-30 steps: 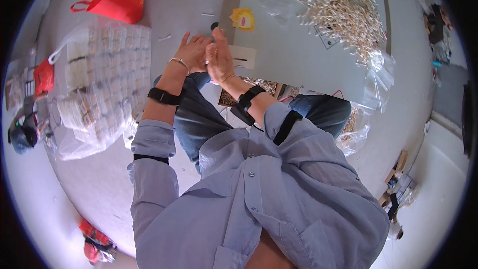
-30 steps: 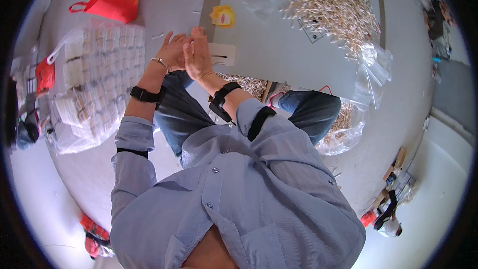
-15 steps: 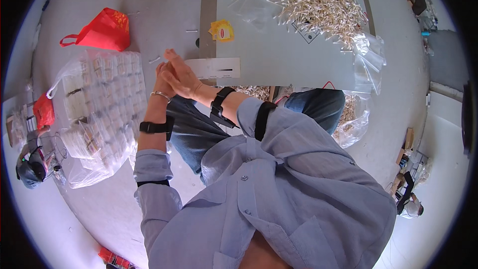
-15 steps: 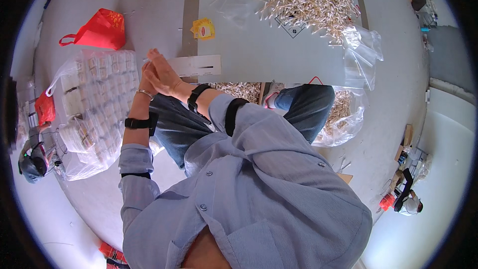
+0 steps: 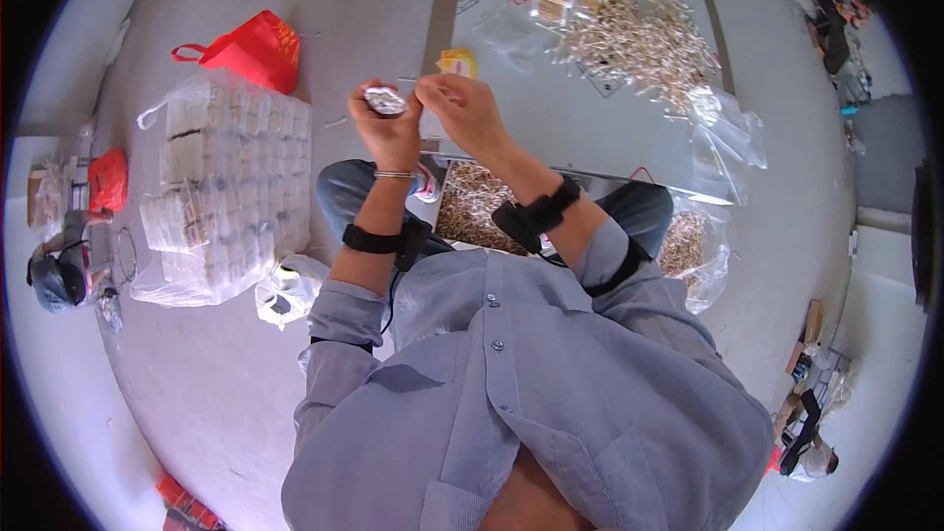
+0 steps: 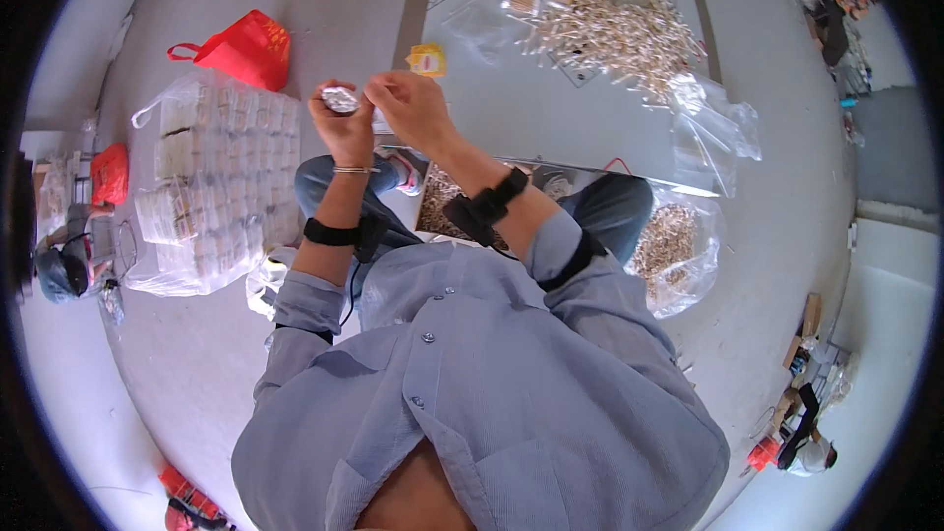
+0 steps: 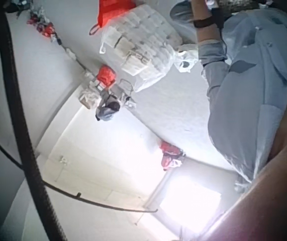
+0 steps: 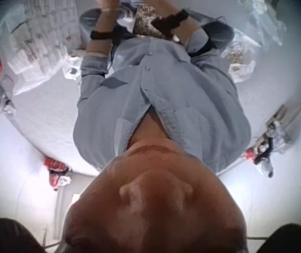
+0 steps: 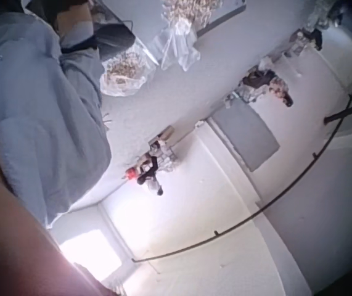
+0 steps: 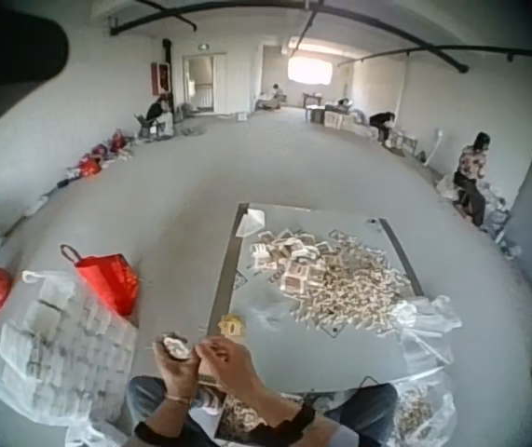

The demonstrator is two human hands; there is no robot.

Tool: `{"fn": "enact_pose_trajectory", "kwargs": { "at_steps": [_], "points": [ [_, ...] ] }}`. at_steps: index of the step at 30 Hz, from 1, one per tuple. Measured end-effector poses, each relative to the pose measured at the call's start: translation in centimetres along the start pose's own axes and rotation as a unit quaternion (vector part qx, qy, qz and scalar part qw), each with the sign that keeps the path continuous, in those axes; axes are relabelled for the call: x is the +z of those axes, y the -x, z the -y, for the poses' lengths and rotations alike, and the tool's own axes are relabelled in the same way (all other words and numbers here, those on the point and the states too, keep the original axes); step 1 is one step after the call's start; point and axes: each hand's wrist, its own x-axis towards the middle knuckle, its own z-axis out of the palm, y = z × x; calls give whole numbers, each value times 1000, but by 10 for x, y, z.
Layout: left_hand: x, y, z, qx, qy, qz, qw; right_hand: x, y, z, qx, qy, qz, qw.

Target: The person is counting bundles of cotton swabs and placing them into small plastic bags.

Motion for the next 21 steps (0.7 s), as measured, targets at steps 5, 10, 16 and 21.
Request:
{"fn": "enact_pose_trajectory", "kwargs": {
  "at_steps": [5, 10, 16, 21],
  "points": [
    [51, 51, -5, -12, 29, 97, 995, -55, 42, 5, 37, 25, -91, 995],
    [71, 87, -15, 13, -25, 174, 984, -91, 74, 6, 39, 101, -116, 987],
    [71, 97, -12, -20, -26, 200, 979, -95, 83, 2, 62, 154, -131, 977],
    [64, 89, -20, 55, -71, 262, 961, -93, 77, -2, 0, 201, -147, 969]
  ]
}}
